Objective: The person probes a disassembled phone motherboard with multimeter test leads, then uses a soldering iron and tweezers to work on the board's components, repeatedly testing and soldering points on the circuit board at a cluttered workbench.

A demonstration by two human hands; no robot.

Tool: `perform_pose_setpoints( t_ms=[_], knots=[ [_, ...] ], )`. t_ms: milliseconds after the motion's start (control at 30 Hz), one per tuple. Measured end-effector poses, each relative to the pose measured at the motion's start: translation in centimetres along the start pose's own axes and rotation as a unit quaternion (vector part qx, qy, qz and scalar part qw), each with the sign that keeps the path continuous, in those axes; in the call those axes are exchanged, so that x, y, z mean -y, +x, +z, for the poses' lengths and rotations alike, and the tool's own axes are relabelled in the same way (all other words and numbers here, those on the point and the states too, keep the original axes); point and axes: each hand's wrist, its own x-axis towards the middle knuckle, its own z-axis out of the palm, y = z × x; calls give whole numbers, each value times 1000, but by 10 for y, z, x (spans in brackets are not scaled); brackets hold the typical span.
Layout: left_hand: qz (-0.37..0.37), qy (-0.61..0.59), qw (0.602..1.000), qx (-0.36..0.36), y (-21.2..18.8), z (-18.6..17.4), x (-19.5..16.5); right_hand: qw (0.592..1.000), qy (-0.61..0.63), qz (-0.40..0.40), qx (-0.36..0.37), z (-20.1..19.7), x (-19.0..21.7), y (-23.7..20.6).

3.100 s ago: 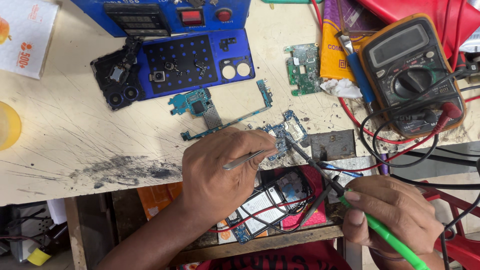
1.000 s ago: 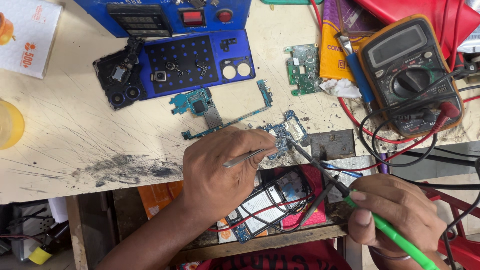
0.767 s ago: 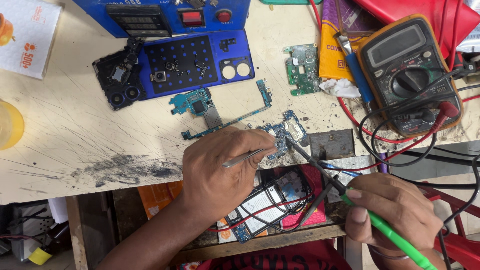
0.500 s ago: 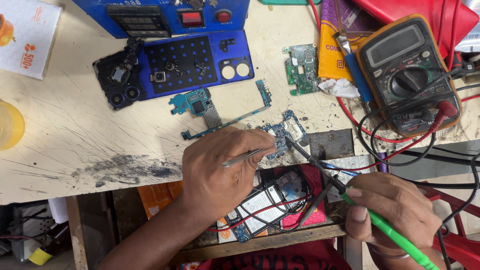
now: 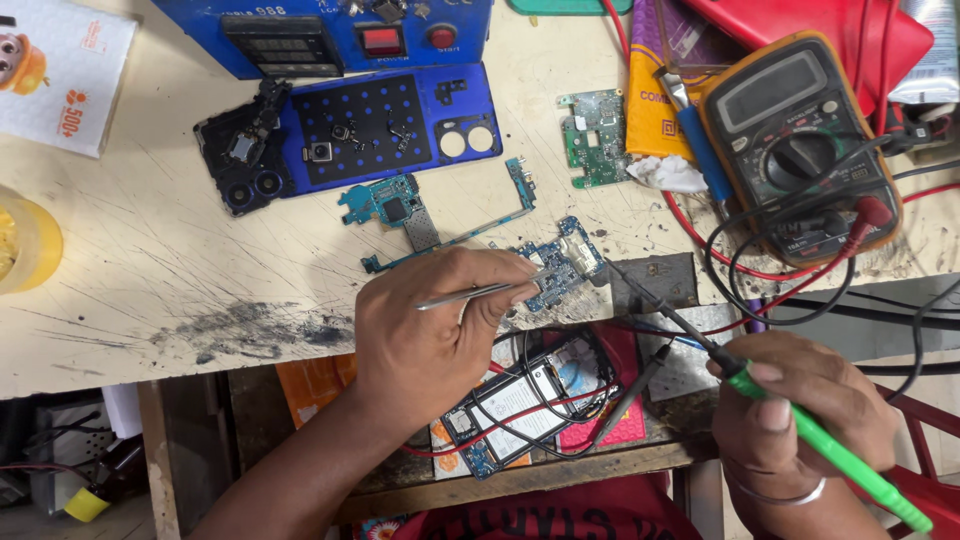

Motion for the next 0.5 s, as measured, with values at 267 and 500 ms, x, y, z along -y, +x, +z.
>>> perform_pose_setpoints(
  t_ms=[267,500],
  knots=[
    [2,15,1000,-5,-4,-1,-11,999,25,-13,-18,-4,-2,2],
    [26,36,999,-14,-8,2,-14,1000,-3,-12,-3,-9,1,5]
  ],
)
